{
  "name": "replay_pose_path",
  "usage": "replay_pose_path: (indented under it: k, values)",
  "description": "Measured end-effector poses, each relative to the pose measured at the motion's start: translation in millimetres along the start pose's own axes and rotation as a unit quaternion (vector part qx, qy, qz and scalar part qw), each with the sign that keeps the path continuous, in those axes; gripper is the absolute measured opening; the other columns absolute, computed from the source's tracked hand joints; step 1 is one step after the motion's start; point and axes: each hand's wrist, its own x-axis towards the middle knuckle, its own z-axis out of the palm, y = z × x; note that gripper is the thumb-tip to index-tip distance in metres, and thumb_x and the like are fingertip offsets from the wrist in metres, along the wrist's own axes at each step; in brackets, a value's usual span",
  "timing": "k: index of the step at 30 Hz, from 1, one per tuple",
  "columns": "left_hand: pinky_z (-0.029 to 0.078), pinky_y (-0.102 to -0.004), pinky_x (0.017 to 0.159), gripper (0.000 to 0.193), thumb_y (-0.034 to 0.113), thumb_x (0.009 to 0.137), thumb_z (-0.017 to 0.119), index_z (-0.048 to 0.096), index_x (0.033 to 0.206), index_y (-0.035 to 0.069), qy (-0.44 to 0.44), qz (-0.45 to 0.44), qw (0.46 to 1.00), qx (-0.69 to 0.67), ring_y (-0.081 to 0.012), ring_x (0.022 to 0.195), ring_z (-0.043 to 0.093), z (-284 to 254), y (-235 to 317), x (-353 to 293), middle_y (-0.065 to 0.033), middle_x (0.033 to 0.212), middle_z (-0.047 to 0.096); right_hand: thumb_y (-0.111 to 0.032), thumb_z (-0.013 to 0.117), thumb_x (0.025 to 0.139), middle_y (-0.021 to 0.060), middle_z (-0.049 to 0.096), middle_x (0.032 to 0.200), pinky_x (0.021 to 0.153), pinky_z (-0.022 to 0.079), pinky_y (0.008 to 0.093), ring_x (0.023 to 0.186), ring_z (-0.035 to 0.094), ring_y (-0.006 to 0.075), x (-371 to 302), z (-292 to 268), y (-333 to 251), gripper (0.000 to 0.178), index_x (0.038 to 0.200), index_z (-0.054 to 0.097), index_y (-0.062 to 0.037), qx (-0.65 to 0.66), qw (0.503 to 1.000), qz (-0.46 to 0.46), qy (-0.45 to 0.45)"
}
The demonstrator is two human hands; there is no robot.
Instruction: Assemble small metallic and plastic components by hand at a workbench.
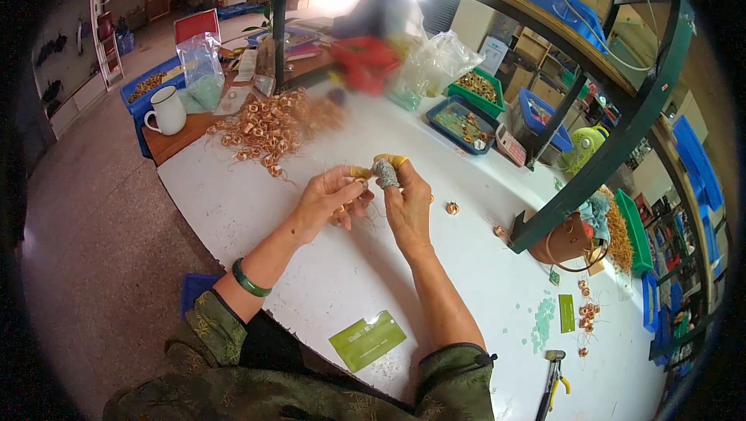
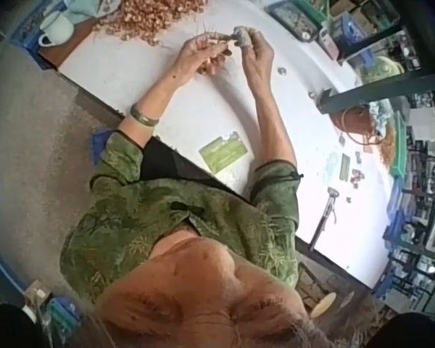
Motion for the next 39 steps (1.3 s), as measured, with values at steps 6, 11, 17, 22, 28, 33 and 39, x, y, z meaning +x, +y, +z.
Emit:
replay_pose_path:
  k: [6,11,17,22,28,33,39]
  values:
    - [0.041,-0.0152,0.039,0.018,0.014,0.090,0.062,0.060,0.107,0.008,-0.009,0.006,0.999,-0.045,-0.0063,0.060,0.059,1,-2,3,-0.0065,0.090,0.068,0.007,0.044,0.083,0.0090,0.065,0.087,0.071,0.046,0.0262,0.073,0.059,0.0163,11,-19,5,0.024,0.097,0.063,0.0008,0.102,0.989,0.101,-0.045]
    - [0.037,-0.0145,0.037,0.015,0.016,0.090,0.062,0.060,0.103,0.009,-0.009,-0.014,0.999,-0.037,-0.0048,0.057,0.057,-3,-2,1,-0.0052,0.089,0.068,0.005,0.044,0.083,0.0095,0.066,0.086,0.069,0.046,0.0250,0.072,0.060,0.0164,7,-13,-9,0.024,0.095,0.064,-0.0002,0.099,0.988,0.098,-0.073]
    - [0.035,-0.0151,0.037,0.013,0.018,0.090,0.062,0.060,0.100,0.009,0.059,-0.019,0.997,0.043,-0.0042,0.055,0.056,-3,-8,5,-0.0055,0.087,0.069,0.005,0.037,0.081,0.0101,0.067,0.093,0.071,0.043,0.0231,0.071,0.062,0.0157,0,-2,-9,0.033,0.097,0.065,-0.0026,0.026,0.996,0.059,-0.055]
    - [0.035,-0.0154,0.036,0.013,0.018,0.090,0.062,0.060,0.100,0.010,0.014,0.004,0.999,-0.045,-0.0038,0.054,0.055,-5,-4,3,-0.0056,0.086,0.068,0.003,0.044,0.085,0.0096,0.068,0.089,0.070,0.046,0.0231,0.072,0.062,0.0150,8,-13,-14,0.025,0.096,0.065,-0.0049,0.184,0.966,0.181,-0.026]
    - [0.034,-0.0151,0.037,0.013,0.019,0.090,0.063,0.060,0.100,0.010,-0.031,-0.033,0.997,-0.059,-0.0035,0.053,0.054,-6,2,1,-0.0051,0.086,0.068,0.004,0.042,0.084,0.0094,0.068,0.089,0.069,0.046,0.0226,0.071,0.062,0.0145,12,-22,-5,0.027,0.096,0.064,-0.0047,0.200,0.962,0.178,-0.059]
    - [0.035,-0.0151,0.037,0.013,0.018,0.090,0.062,0.060,0.099,0.008,-0.004,-0.023,0.999,-0.032,-0.0034,0.054,0.053,-5,2,2,-0.0048,0.086,0.068,0.006,0.040,0.082,0.0096,0.068,0.089,0.069,0.046,0.0218,0.072,0.064,0.0147,12,-21,-7,0.030,0.098,0.063,-0.0047,0.138,0.970,0.186,-0.068]
    - [0.036,-0.0161,0.037,0.012,0.016,0.090,0.062,0.060,0.097,0.006,0.062,0.043,0.992,0.099,-0.0038,0.055,0.052,-1,-4,2,-0.0051,0.087,0.068,0.005,0.038,0.082,0.0116,0.068,0.090,0.069,0.047,0.0226,0.073,0.065,0.0159,7,-10,9,0.031,0.102,0.061,-0.0030,0.107,0.977,0.186,-0.018]
